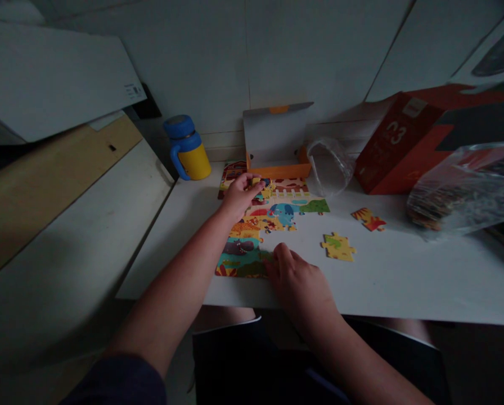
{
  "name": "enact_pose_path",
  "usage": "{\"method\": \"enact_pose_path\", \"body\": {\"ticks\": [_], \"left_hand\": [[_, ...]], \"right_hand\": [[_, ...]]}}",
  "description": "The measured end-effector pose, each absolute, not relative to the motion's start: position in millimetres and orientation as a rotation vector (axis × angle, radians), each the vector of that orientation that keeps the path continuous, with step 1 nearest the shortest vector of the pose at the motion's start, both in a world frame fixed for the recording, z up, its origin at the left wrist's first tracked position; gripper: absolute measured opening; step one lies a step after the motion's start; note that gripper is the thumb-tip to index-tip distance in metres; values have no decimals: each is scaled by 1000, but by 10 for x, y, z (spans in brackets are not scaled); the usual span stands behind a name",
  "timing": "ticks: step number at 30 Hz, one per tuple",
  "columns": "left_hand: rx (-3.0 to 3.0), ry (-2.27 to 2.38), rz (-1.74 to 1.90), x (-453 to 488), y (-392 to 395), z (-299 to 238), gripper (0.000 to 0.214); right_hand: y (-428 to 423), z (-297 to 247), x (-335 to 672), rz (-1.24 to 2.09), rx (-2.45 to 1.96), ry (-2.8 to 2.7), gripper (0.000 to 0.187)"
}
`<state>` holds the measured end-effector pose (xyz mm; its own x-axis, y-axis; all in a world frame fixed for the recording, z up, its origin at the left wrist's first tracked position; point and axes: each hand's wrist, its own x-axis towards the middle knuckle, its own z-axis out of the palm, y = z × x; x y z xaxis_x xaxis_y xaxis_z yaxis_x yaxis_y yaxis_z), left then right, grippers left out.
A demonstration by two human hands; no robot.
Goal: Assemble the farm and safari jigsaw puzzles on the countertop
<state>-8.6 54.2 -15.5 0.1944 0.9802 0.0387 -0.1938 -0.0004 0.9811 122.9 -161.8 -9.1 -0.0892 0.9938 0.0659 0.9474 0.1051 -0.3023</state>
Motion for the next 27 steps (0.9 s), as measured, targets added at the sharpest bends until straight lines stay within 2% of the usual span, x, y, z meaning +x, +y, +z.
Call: {"method": "enact_pose_path", "body": {"ticks": [5,14,21,23,27], "left_hand": [[1173,927,1158,-76,524,-141,33],[1171,925,1153,-79,536,-170,35],[1214,858,1125,-78,523,-195,45],[1278,851,1127,-59,489,-175,47],[1384,788,1139,-16,401,-117,47]], "right_hand": [[-1615,-138,1271,85,-1642,-2266,8],[-1491,-234,1320,114,-1544,-2322,12],[-1029,16,1605,180,-1589,-1915,20],[-748,91,1710,190,-1624,-1792,29],[-276,61,1837,414,-1573,-1633,38]]}}
